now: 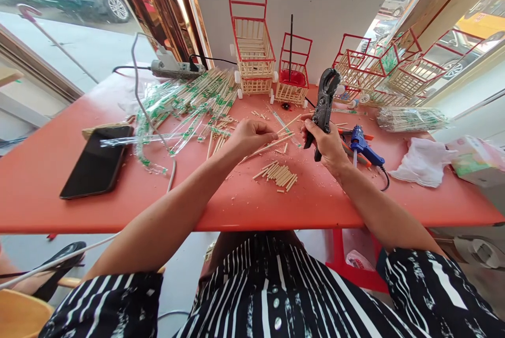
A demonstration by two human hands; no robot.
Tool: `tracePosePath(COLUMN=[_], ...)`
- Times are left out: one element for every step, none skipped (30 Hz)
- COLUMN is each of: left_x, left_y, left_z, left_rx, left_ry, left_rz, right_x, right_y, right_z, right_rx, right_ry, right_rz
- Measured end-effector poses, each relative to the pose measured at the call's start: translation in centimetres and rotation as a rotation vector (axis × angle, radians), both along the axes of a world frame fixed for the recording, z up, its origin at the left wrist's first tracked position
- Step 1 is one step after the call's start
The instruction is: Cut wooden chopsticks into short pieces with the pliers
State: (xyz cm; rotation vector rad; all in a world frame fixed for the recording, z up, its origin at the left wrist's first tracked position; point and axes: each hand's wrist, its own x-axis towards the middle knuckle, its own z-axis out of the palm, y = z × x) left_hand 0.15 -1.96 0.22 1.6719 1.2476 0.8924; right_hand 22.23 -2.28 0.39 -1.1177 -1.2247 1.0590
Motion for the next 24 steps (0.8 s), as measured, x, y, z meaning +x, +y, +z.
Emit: tracePosePath(left_x=[-0.08, -0.16, -0.25, -0.33, -0.41, -0.48, -0.54, -0.58, -0.59, -0.59, -0.56, -0.51, -0.44, -0.36, -0.26, -0.15, -0.05, 0.05, 0.14, 0.2, 0.23, 0.23, 0.2, 0.13], left_y=[-0.03, -0.04, -0.03, -0.01, 0.02, 0.05, 0.07, 0.07, 0.05, 0.02, -0.04, -0.11, -0.21, -0.31, -0.43, -0.55, -0.67, -0.76, -0.82, -0.84, -0.8, -0.72, -0.6, -0.45], left_z=[0.02, 0.02, 0.03, 0.05, 0.09, 0.14, 0.19, 0.24, 0.27, 0.27, 0.24, 0.2, 0.16, 0.13, 0.15, 0.21, 0.32, 0.45, 0.59, 0.7, 0.77, 0.78, 0.72, 0.61], left_rx=[-0.013, -0.015, -0.007, 0.007, 0.023, 0.035, 0.041, 0.036, 0.019, -0.006, -0.032, -0.054, -0.071, -0.085, -0.098, -0.115, -0.135, -0.155, -0.171, -0.184, -0.195, -0.204, -0.215, -0.225], left_ry=[-0.013, -0.018, -0.017, -0.013, -0.005, 0.006, 0.018, 0.03, 0.035, 0.028, 0.008, -0.019, -0.047, -0.07, -0.083, -0.088, -0.09, -0.092, -0.098, -0.112, -0.134, -0.159, -0.182, -0.199], left_rz=[-0.012, -0.021, -0.031, -0.042, -0.053, -0.065, -0.076, -0.087, -0.099, -0.117, -0.14, -0.161, -0.18, -0.196, -0.206, -0.21, -0.213, -0.212, -0.21, -0.202, -0.193, -0.183, -0.177, -0.174], right_x=[-0.01, -0.01, -0.01, 0.0, 0.02, 0.04, 0.06, 0.08, 0.08, 0.08, 0.07, 0.04, 0.0, -0.04, -0.08, -0.11, -0.13, -0.14, -0.13, -0.1, -0.06, 0.0, 0.06, 0.12], right_y=[-0.01, -0.02, -0.03, -0.04, -0.06, -0.07, -0.08, -0.09, -0.09, -0.09, -0.09, -0.1, -0.1, -0.12, -0.13, -0.15, -0.17, -0.18, -0.18, -0.17, -0.13, -0.08, -0.01, 0.07], right_z=[0.02, 0.04, 0.08, 0.11, 0.14, 0.16, 0.16, 0.16, 0.14, 0.12, 0.09, 0.06, 0.03, 0.0, -0.03, -0.06, -0.09, -0.13, -0.17, -0.21, -0.25, -0.29, -0.33, -0.37], right_rx=[-0.004, -0.009, -0.012, -0.013, -0.014, -0.013, -0.011, -0.009, -0.007, -0.005, -0.004, -0.007, -0.01, -0.013, -0.014, -0.012, -0.008, -0.002, 0.004, 0.009, 0.016, 0.025, 0.034, 0.043], right_ry=[-0.003, -0.004, -0.005, -0.007, -0.011, -0.014, -0.017, -0.02, -0.02, -0.017, -0.013, -0.012, -0.013, -0.014, -0.017, -0.021, -0.024, -0.027, -0.032, -0.039, -0.046, -0.049, -0.047, -0.044], right_rz=[-0.007, -0.011, -0.01, -0.005, 0.003, 0.008, 0.012, 0.015, 0.016, 0.016, 0.016, 0.015, 0.014, 0.013, 0.015, 0.02, 0.027, 0.031, 0.033, 0.031, 0.023, 0.011, -0.002, -0.015])
